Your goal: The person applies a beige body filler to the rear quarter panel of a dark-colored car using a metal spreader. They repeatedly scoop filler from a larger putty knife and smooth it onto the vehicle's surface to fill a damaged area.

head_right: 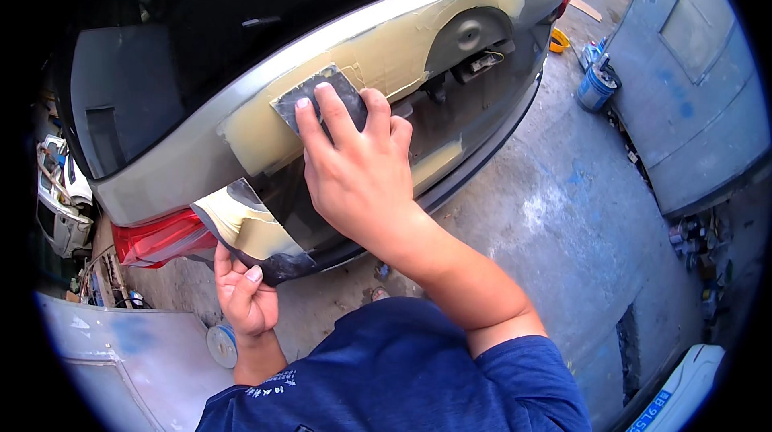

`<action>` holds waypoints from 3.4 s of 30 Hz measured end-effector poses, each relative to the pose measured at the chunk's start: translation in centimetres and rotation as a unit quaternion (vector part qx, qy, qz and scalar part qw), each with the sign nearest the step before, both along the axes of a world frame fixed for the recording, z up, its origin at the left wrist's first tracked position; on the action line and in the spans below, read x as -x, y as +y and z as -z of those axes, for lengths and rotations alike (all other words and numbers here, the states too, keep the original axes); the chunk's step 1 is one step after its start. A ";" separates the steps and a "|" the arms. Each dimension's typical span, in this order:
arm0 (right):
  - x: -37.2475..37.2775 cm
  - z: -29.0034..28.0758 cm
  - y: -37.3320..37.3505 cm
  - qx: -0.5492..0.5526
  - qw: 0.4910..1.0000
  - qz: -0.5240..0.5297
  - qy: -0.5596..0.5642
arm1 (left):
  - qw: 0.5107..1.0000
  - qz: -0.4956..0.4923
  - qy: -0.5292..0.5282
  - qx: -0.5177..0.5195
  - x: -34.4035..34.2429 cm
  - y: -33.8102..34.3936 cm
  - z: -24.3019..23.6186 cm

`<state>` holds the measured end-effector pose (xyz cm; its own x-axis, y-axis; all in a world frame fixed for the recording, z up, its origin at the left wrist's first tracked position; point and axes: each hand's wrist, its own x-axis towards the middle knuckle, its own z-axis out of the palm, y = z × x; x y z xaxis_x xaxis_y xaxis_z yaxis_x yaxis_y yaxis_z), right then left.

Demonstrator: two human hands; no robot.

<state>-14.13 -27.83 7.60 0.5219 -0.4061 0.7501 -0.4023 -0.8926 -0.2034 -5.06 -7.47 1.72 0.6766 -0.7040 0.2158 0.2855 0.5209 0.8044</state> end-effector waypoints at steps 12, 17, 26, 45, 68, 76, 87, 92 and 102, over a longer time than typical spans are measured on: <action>0.9 8.8 0.7 -0.029 0.996 -0.037 -0.080 | 0.999 0.018 0.040 0.012 0.3 -0.6 -1.1; 5.2 5.3 2.9 -0.188 0.934 -0.262 -0.152 | 0.995 0.031 0.096 0.005 0.8 -1.0 -1.4; 6.8 5.1 0.1 -0.132 0.926 -0.349 -0.058 | 0.993 0.037 0.099 0.048 0.7 -1.3 -2.7; 0.5 -2.4 -2.4 -0.041 0.995 0.087 -0.007 | 0.997 0.009 0.063 0.047 -1.0 2.2 -1.6; -1.4 8.3 4.2 -0.045 0.995 -0.043 -0.075 | 0.997 -0.011 0.071 0.011 -1.4 2.7 -1.2; 6.0 4.4 5.4 -0.331 0.804 -0.475 -0.141 | 0.994 0.037 0.105 -0.005 0.4 1.0 -1.8; 10.8 8.9 2.8 -0.603 0.617 -0.373 -0.341 | 0.995 0.040 0.039 0.077 2.4 -3.2 -4.0; 11.9 8.4 2.7 -0.677 0.580 -0.401 -0.213 | 0.985 0.105 0.037 0.135 3.8 -4.7 -3.4; 11.4 5.1 0.4 -0.669 0.581 -0.405 -0.228 | 0.906 0.182 -0.375 -0.069 3.5 -6.0 -4.2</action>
<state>-25.53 -27.40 2.52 0.8190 -0.5444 0.1815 0.4061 0.3264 -0.8535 -8.53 -13.50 5.94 0.0943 -0.9061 0.4123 -0.2361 0.3820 0.8935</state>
